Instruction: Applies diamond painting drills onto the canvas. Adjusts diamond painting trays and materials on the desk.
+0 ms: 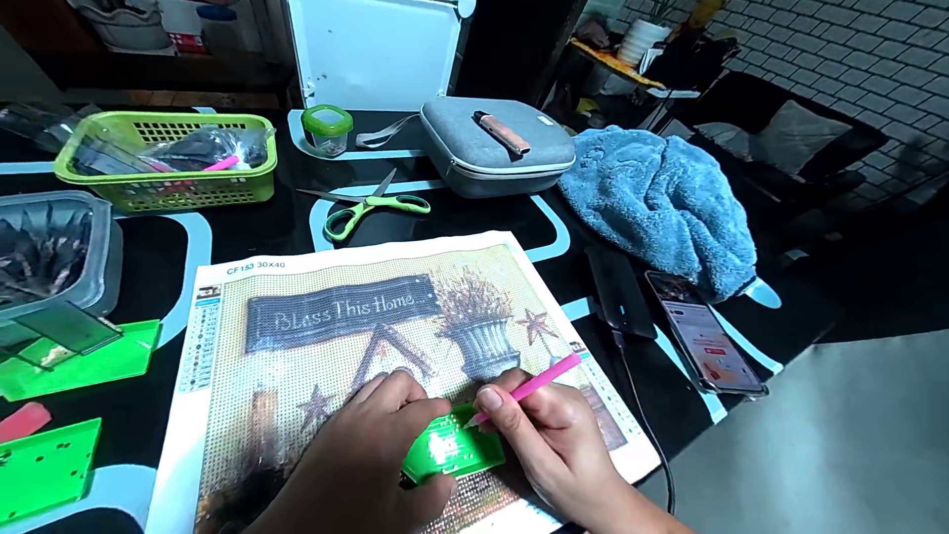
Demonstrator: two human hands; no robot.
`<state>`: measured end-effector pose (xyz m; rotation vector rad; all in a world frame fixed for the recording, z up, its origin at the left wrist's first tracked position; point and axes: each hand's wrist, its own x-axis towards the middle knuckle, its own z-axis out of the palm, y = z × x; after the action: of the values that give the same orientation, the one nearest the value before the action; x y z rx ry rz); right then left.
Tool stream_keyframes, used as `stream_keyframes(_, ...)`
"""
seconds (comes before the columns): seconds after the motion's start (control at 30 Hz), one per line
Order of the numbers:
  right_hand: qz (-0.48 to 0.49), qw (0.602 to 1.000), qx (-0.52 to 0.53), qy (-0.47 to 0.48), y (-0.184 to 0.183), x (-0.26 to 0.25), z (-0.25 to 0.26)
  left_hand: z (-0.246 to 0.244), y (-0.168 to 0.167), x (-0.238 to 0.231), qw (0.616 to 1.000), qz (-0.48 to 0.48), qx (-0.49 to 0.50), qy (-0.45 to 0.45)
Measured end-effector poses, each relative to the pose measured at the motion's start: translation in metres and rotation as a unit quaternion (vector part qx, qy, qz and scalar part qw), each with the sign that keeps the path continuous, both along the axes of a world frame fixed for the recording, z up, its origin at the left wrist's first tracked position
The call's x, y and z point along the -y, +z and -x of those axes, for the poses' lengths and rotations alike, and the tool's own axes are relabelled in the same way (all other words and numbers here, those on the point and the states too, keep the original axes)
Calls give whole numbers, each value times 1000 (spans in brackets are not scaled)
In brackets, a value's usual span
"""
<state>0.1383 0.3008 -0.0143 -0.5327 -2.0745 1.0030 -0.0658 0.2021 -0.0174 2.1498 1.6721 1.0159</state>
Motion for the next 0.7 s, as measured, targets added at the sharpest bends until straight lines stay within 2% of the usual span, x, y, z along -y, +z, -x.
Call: stream_keyframes(0.7,-20,999,1,30,-2,3,3,-2,-2,-1,1000,-11,-12,10)
